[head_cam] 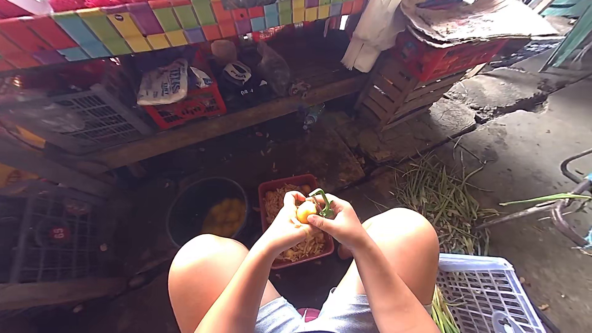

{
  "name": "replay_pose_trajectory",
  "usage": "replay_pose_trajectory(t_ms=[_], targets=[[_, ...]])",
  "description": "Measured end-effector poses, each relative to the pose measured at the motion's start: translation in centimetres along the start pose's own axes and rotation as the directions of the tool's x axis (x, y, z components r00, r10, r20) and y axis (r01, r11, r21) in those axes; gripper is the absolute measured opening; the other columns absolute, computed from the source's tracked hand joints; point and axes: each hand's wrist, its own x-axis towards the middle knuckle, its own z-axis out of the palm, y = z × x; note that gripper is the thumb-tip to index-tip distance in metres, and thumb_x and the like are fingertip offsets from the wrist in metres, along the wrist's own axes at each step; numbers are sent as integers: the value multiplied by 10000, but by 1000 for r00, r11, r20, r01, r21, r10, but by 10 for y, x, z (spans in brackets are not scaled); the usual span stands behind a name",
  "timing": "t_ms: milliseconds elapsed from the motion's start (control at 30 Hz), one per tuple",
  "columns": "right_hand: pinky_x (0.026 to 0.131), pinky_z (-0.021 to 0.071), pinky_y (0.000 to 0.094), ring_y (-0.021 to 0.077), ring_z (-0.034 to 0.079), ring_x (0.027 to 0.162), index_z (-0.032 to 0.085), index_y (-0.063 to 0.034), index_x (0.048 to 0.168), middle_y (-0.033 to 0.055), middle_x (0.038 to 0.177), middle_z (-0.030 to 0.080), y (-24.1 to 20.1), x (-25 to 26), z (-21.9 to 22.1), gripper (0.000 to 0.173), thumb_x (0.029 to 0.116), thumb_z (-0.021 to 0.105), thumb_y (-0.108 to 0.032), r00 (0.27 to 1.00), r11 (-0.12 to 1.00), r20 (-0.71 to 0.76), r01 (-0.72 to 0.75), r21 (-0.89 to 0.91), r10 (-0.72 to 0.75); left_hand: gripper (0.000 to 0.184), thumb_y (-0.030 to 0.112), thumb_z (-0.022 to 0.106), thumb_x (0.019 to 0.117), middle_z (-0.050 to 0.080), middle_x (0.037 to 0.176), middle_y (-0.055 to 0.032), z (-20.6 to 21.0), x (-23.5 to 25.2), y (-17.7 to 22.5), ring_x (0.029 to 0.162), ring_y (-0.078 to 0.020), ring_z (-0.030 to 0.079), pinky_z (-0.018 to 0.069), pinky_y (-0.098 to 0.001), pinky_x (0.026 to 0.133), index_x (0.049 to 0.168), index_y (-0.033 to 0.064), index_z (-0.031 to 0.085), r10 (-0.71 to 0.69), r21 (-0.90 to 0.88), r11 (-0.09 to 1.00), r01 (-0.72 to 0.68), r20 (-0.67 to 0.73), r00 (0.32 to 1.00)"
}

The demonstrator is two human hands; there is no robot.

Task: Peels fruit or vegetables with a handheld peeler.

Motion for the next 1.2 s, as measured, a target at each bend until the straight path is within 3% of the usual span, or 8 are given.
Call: replay_pose_trajectory(t_ms=[167,267,367,500,633,767,967,1200], targets=[[516,463,146,-17,521,537,596,-62,1035,-77,718,598,0,3,2,276,808,735,-135,984,938,40,-175,299,171,781,73,705,778,630,962,-12,-9,-10,10,791,-22,665,560,-194,705,1426,30,271,-4,58,998,1,43,999],[476,469,176,15,499,438,534,-88,997,-74,559,538,9,5,6,187,876,663,-151,975,807,43,-204,554,217,460,67,686,919,692,892,20,-6,-10,9,746,-15,668,543,-177,667,1277,61,397,126,-110,985,-132,-63,990],[467,486,176,23,525,446,510,-77,1050,-43,634,597,14,2,15,344,879,752,-252,973,756,82,-221,617,218,193,95,604,977,679,817,59,3,-4,2,685,15,626,511,-150,624,1157,61,543,207,-190,946,-262,-270,941],[465,427,141,-15,475,481,472,-63,1128,-70,696,573,8,-1,29,279,902,631,-103,972,861,89,-232,452,216,270,163,357,1088,653,858,31,10,9,-13,778,-19,642,546,-197,720,1093,50,602,189,-255,912,-321,-433,881],[511,442,146,-20,478,557,367,-14,1284,-58,862,530,5,0,25,464,915,584,-192,986,950,51,-167,263,159,421,343,254,1143,600,775,-46,9,15,-5,595,-91,573,502,-210,554,1131,43,550,-232,-634,769,-76,-388,892],[607,470,156,-21,506,643,319,95,1332,8,948,495,8,3,19,416,936,399,-6,994,999,-104,31,-31,-35,488,441,204,1126,626,789,-83,3,16,1,516,-118,556,478,-224,465,1075,69,517,-400,-826,564,18,-254,881],[899,581,290,166,712,984,690,45,1212,162,1101,732,31,0,24,290,967,553,-24,861,736,3,437,-517,-509,511,416,219,1115,499,572,-28,7,20,-7,398,-88,445,391,-196,379,858,86,513,-433,-857,515,11,-249,866],[792,606,332,203,747,887,744,-1,1140,134,1006,765,29,-3,31,269,973,541,-57,806,561,96,487,-670,-585,462,366,267,1124,448,509,-6,12,21,-7,364,-73,425,381,-191,357,788,114,458,-473,-843,538,-19,-320,821]])
